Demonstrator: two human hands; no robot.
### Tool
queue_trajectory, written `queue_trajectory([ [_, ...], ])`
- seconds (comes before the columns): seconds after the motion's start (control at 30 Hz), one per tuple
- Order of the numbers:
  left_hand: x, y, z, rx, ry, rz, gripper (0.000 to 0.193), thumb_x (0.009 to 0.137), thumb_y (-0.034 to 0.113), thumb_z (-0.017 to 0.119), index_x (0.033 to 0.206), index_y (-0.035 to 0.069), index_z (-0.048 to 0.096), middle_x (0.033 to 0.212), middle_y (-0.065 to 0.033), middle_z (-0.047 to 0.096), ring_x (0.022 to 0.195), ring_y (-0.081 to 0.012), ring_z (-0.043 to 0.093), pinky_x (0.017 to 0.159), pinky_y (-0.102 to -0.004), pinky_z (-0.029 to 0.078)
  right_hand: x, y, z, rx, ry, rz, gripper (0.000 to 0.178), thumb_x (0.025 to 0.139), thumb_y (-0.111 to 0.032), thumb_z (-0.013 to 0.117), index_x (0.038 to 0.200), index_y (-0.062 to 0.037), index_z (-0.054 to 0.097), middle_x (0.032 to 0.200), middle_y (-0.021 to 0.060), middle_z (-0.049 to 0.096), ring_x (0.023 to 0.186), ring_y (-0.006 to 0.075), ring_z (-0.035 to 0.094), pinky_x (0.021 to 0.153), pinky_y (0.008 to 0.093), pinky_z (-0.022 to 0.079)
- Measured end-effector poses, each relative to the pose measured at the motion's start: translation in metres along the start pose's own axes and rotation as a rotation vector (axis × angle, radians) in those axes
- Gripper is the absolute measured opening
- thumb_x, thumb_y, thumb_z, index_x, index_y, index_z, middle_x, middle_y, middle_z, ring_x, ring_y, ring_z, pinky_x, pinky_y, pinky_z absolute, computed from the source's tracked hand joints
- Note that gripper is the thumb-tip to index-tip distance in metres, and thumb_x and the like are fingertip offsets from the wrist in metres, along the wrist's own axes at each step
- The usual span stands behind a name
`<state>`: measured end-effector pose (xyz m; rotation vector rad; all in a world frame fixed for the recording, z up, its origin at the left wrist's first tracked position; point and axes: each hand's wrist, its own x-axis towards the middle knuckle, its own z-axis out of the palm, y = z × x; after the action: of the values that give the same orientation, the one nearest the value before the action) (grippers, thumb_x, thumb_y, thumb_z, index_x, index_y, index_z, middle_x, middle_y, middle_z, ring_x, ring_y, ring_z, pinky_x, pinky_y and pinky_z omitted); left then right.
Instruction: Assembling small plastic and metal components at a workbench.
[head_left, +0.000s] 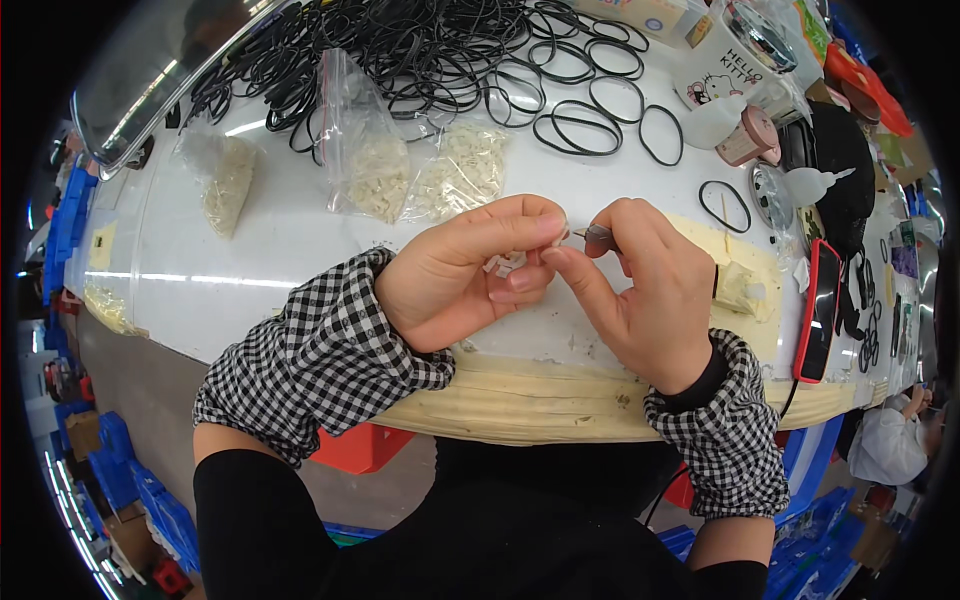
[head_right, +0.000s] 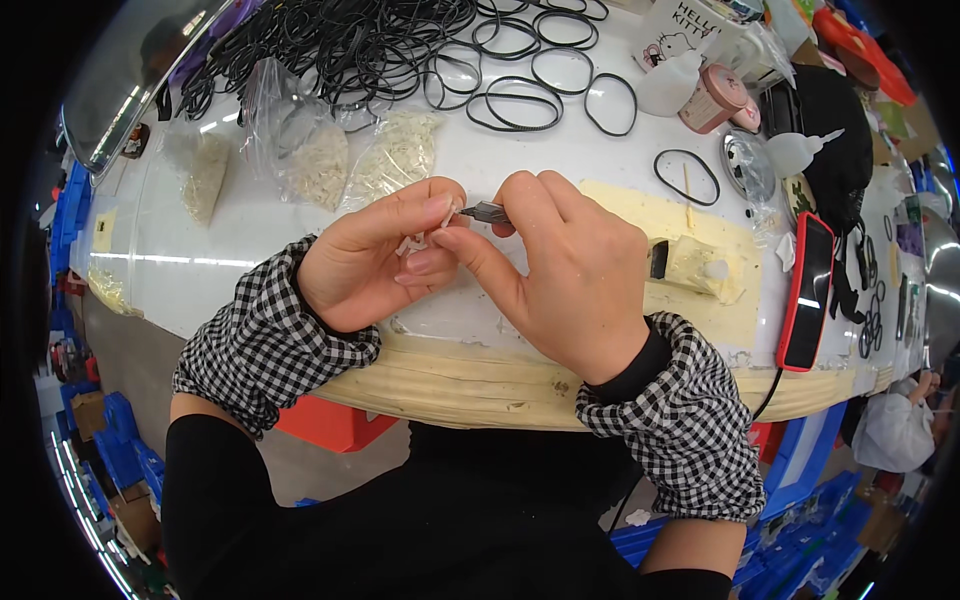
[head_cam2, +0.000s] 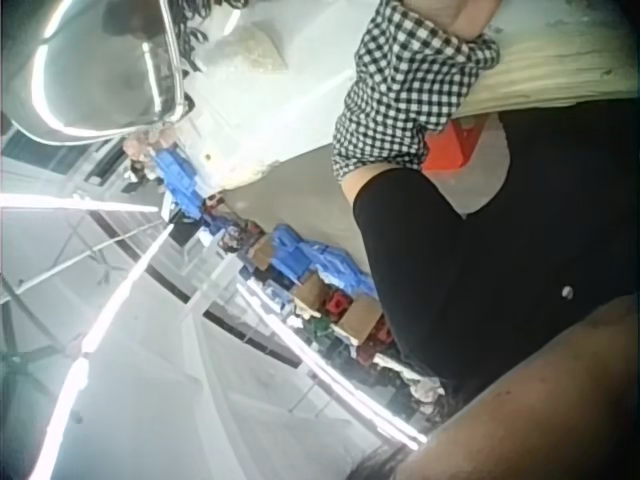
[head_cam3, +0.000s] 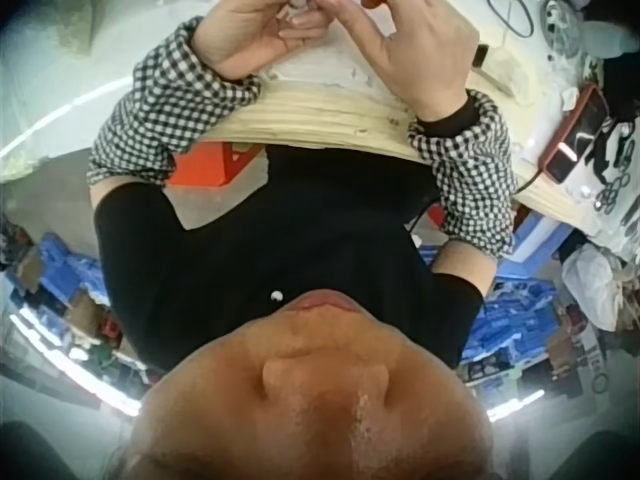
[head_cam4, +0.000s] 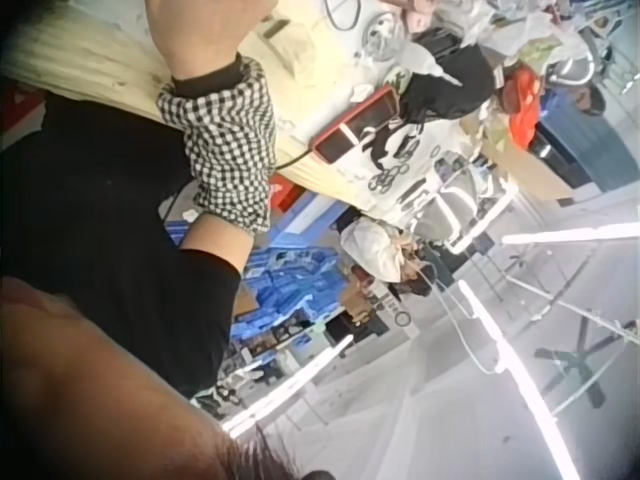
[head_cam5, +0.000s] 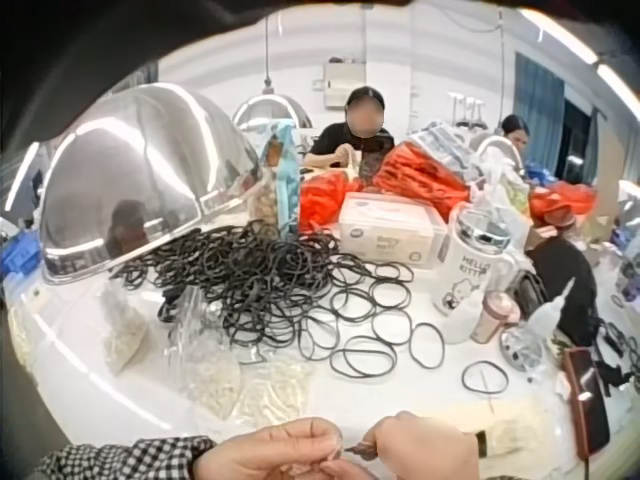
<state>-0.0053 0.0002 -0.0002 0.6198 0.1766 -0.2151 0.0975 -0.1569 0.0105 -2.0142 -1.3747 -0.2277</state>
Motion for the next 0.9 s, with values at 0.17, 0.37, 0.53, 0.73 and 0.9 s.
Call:
queue_trajectory([
  [0.17, 0.0008, 0.0006, 0.0012, -0.010, -0.009, 0.009, 0.015, 0.094, 0.019, 0.054, 0.094, 0.004, 0.052, 0.080, 0.0017, 0.049, 0.066, -0.0053, 0.041, 0.058, -0.0182, 0.033, 0.0004, -0.0013, -0.0016, 0.025, -0.023, 0.016, 0.031, 0.082, -0.032, 0.068, 0.076, -0.0068, 0.050, 0.064, 0.0037, 0.053, 0.053, 0.0199, 0.054, 0.044, 0.0295, 0.040],
  [0.37, 0.0002, 0.0005, 0.0028, -0.011, -0.015, 0.007, 0.013, 0.095, 0.017, 0.053, 0.098, 0.005, 0.054, 0.081, 0.0029, 0.051, 0.066, -0.0048, 0.041, 0.059, -0.0177, 0.033, 0.0001, -0.0007, -0.0022, 0.093, -0.072, 0.054, 0.031, 0.084, -0.031, 0.065, 0.077, -0.0056, 0.049, 0.065, 0.0066, 0.053, 0.055, 0.0236, 0.054, 0.046, 0.0321, 0.041],
  [0.53, 0.0003, 0.0002, 0.0017, -0.002, -0.021, 0.014, 0.013, 0.095, 0.017, 0.053, 0.098, 0.005, 0.055, 0.081, 0.0033, 0.051, 0.066, -0.0046, 0.041, 0.059, -0.0176, 0.033, -0.0005, -0.0002, -0.0027, 0.082, -0.108, 0.059, 0.031, 0.085, -0.032, 0.064, 0.078, -0.0054, 0.049, 0.064, 0.0070, 0.051, 0.054, 0.0243, 0.053, 0.046, 0.0333, 0.040],
  [0.73, 0.0005, 0.0004, -0.0027, 0.053, -0.081, 0.025, 0.014, 0.097, 0.019, 0.047, 0.100, 0.006, 0.050, 0.085, 0.0023, 0.051, 0.068, -0.0040, 0.039, 0.062, -0.0166, 0.034, -0.0004, -0.0004, -0.0052, 0.047, -0.140, 0.048, 0.031, 0.085, -0.032, 0.064, 0.077, -0.0058, 0.050, 0.062, 0.0058, 0.049, 0.052, 0.0234, 0.051, 0.045, 0.0336, 0.039],
  [0.9, 0.0002, 0.0007, -0.0023, 0.063, -0.061, 0.026, 0.013, 0.097, 0.019, 0.048, 0.099, 0.006, 0.051, 0.085, 0.0023, 0.051, 0.068, -0.0040, 0.039, 0.062, -0.0166, 0.033, -0.0009, 0.0002, -0.0027, 0.063, -0.108, 0.042, 0.031, 0.085, -0.032, 0.063, 0.077, -0.0060, 0.050, 0.062, 0.0056, 0.049, 0.052, 0.0233, 0.051, 0.044, 0.0332, 0.039],
])
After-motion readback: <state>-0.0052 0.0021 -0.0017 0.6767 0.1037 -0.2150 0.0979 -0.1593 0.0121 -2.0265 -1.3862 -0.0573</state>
